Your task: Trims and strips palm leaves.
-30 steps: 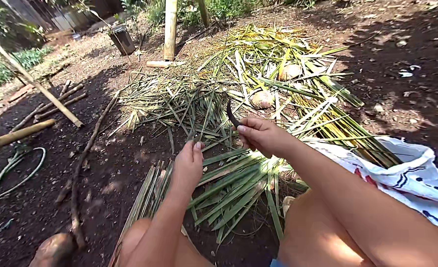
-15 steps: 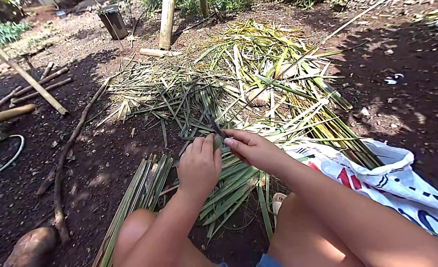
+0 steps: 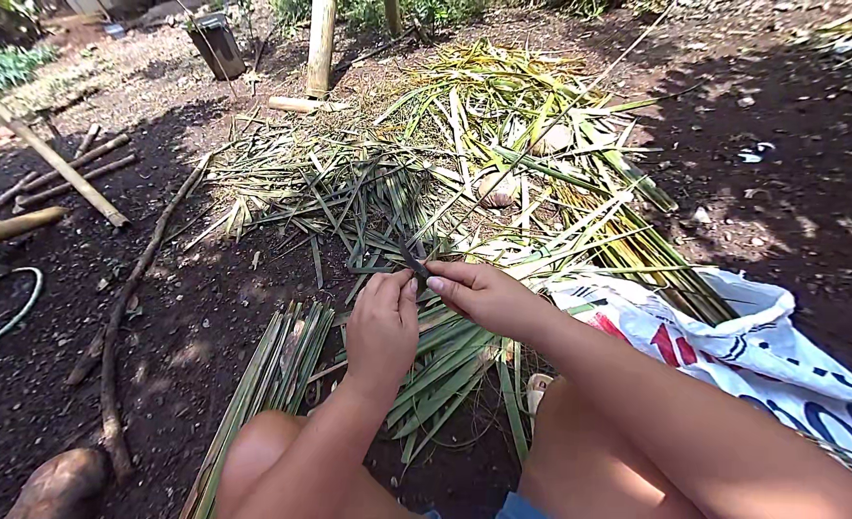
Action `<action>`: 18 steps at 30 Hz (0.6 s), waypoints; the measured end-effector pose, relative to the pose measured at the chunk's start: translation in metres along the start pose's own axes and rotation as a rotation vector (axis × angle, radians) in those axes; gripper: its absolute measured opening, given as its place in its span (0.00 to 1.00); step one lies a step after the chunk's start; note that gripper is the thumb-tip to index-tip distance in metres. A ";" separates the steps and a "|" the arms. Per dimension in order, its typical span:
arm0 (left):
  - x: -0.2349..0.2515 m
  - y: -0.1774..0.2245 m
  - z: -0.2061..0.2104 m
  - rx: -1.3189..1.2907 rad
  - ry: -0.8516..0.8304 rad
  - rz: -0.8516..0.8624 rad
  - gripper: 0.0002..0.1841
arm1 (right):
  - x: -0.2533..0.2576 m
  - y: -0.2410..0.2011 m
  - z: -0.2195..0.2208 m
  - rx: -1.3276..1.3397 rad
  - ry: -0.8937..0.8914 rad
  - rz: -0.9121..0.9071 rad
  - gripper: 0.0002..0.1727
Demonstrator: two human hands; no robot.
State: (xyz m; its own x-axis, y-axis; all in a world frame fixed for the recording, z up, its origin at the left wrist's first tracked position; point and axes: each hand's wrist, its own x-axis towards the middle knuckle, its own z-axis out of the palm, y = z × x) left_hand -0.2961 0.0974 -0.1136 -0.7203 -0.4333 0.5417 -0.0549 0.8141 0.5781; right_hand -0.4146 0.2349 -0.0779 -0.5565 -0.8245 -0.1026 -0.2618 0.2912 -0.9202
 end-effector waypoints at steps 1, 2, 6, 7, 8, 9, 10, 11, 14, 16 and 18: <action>0.000 0.000 0.001 -0.005 0.000 -0.003 0.14 | 0.000 0.000 0.001 -0.028 0.021 -0.012 0.22; 0.000 0.000 0.001 -0.010 0.000 -0.007 0.14 | 0.000 0.000 0.003 -0.060 0.045 -0.025 0.22; 0.002 0.002 0.002 -0.013 -0.006 -0.014 0.14 | -0.001 -0.003 0.004 -0.147 0.126 -0.042 0.22; 0.002 0.003 0.002 -0.002 -0.003 -0.009 0.14 | -0.001 -0.003 0.003 -0.152 0.137 -0.043 0.22; 0.002 0.003 0.003 0.007 0.000 -0.002 0.14 | -0.001 -0.002 0.002 -0.153 0.142 -0.042 0.21; 0.002 0.002 0.003 0.012 0.003 0.004 0.14 | -0.001 -0.002 0.001 -0.155 0.145 -0.040 0.21; 0.002 0.002 0.003 0.015 0.004 0.009 0.14 | -0.001 -0.002 0.000 -0.154 0.153 -0.038 0.21; 0.002 0.002 0.003 0.018 0.003 0.014 0.14 | -0.001 -0.003 -0.001 -0.156 0.169 -0.034 0.21; 0.001 0.000 0.001 0.032 0.005 0.029 0.14 | 0.001 0.000 -0.012 -0.108 0.246 -0.019 0.22; 0.000 -0.002 -0.001 0.047 0.007 0.042 0.13 | 0.006 0.006 -0.025 0.054 0.298 0.010 0.22; -0.002 -0.004 -0.004 0.060 -0.006 0.060 0.14 | 0.007 0.008 -0.039 0.258 0.321 0.062 0.22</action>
State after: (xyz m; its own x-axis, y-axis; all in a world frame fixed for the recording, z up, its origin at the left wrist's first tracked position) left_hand -0.2917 0.0933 -0.1148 -0.7277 -0.3809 0.5704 -0.0526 0.8602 0.5073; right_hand -0.4510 0.2506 -0.0712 -0.7931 -0.6044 -0.0750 -0.0370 0.1708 -0.9846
